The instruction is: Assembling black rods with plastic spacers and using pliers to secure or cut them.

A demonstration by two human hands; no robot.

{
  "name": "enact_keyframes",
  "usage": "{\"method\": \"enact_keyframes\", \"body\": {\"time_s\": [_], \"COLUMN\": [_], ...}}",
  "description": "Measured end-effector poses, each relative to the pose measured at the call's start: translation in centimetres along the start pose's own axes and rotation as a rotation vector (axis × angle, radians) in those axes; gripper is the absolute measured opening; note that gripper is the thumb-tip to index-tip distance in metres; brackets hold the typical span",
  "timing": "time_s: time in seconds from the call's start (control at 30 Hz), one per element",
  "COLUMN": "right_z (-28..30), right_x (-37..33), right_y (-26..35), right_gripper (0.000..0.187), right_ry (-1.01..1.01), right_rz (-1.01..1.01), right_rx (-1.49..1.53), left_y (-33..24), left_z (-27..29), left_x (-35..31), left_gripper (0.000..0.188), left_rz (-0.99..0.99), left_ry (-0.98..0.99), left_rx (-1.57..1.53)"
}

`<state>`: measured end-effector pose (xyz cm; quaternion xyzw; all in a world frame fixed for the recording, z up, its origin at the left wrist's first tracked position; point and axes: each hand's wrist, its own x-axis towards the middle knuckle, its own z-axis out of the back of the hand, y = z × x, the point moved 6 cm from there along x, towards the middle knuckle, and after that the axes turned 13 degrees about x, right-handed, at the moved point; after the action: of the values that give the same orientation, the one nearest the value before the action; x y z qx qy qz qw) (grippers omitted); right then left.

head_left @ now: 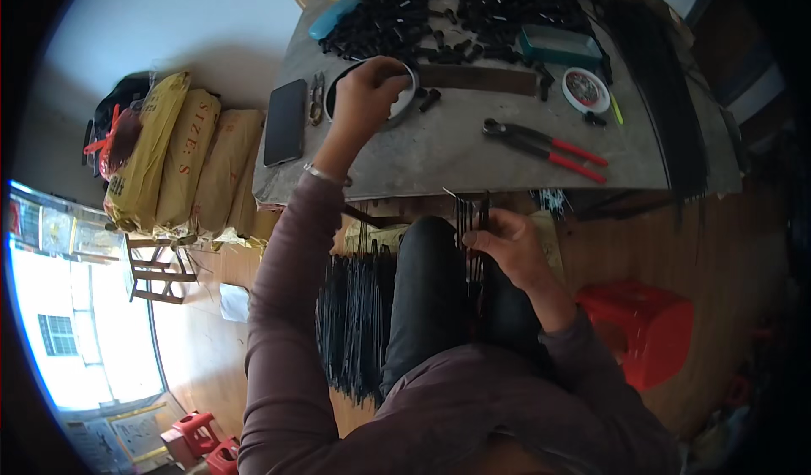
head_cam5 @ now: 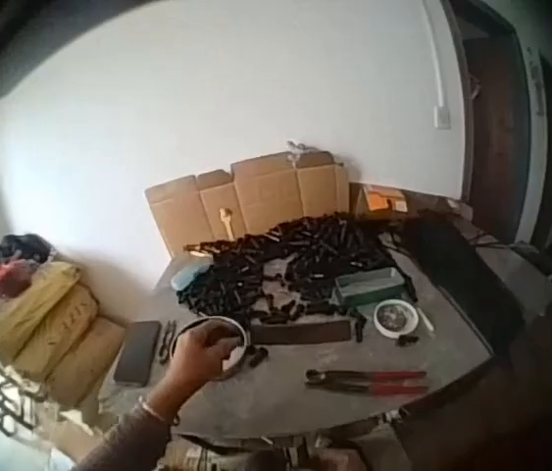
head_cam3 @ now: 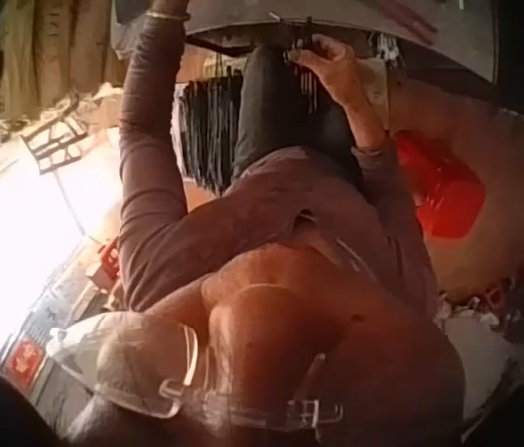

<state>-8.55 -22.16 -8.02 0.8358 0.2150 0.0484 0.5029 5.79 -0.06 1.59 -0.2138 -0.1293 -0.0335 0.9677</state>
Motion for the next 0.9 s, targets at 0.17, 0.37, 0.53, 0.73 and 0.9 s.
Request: {"method": "enact_keyframes", "body": {"time_s": [0.17, 0.37, 0.53, 0.73, 0.9], "right_z": [0.0, -0.6, -1.0, -1.6, -1.6], "right_x": [0.4, -0.6, -1.3, -1.9, -2.0], "right_y": [-0.3, -0.6, -0.9, -0.8, -0.9], "right_gripper": [0.013, 0.017, 0.018, 0.015, 0.017], "right_ry": [0.016, 0.043, 0.080, 0.102, 0.081], "right_rz": [0.019, -0.009, -0.016, -0.007, -0.009], "right_rx": [-0.070, 0.021, 0.023, -0.030, 0.005], "left_y": [-4.0, -6.1, -6.5, -7.1, -6.9], "left_z": [-1.7, -4.5, -4.4, -4.0, -4.0], "left_x": [-6.3, -13.9, -15.7, -16.6, -16.8], "left_gripper": [0.028, 0.024, 0.023, 0.033, 0.035], "left_rz": [0.109, 0.285, 0.296, 0.371, 0.406], "left_ry": [0.341, 0.568, 0.617, 0.660, 0.626], "left_rx": [-1.102, -1.516, -1.692, -1.657, -1.635]}}
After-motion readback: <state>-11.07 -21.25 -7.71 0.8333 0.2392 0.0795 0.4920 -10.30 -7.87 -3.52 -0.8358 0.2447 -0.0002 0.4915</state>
